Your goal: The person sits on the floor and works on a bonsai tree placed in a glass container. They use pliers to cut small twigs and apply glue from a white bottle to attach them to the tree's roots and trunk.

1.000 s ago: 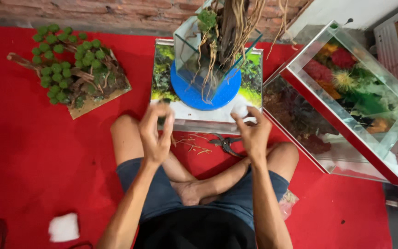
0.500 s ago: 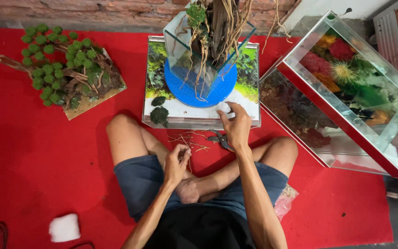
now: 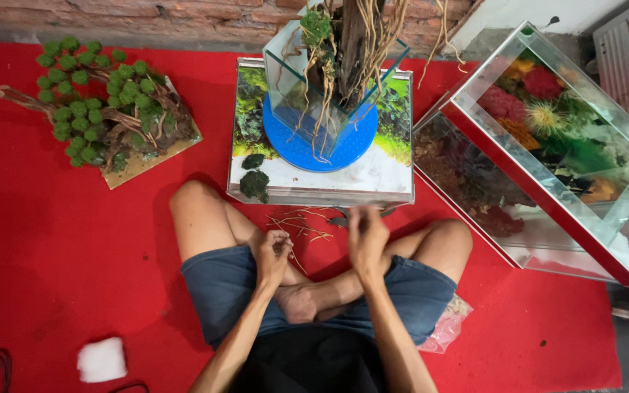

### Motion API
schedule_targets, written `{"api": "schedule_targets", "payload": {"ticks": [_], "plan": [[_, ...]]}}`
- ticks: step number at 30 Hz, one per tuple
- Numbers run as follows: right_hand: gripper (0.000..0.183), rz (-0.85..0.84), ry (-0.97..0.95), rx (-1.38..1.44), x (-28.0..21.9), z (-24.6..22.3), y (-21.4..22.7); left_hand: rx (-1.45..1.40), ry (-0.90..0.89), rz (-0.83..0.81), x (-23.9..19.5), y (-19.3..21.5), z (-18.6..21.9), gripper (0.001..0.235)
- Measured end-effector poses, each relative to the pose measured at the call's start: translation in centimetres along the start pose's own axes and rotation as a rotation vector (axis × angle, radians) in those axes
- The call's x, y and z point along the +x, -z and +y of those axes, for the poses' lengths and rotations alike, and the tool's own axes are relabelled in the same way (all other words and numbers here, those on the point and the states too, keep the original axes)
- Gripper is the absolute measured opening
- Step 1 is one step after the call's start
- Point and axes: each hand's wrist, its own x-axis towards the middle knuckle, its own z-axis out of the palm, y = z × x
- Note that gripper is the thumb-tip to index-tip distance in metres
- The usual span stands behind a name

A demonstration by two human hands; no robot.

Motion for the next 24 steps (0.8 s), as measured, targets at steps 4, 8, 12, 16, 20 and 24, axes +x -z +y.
{"api": "schedule_targets", "payload": {"ticks": [4, 8, 12, 16, 20, 24], "plan": [[0.014, -0.458, -0.075, -0.099, -4.6, 9.0, -8.0, -0.014, 0.023, -0.006, 1.1, 0.1, -2.5, 0.024], [0.023, -0.758, -0.038, -0.473, -5.5, 7.3, -11.2, -0.068, 0.058, -0.001, 2.2, 0.0, -4.5, 0.026], [0.028, -0.736, 0.191, -0.606, -5.9, 7.7, -12.6, -0.084, 0.063, 0.000, 2.4, -0.3, -4.7, 0.029], [0.024, -0.714, 0.284, -0.670, -6.1, 10.2, -14.5, -0.095, 0.061, -0.012, 2.3, -0.3, -4.0, 0.029], [0.019, -0.694, 0.283, -0.643, -6.2, 10.6, -14.2, -0.071, 0.055, -0.022, 2.3, -0.5, -4.0, 0.023], [0.021, -0.615, 0.252, -0.562, -5.8, 7.6, -11.4, -0.008, 0.049, -0.062, 1.9, -0.9, -2.9, 0.023]]}}
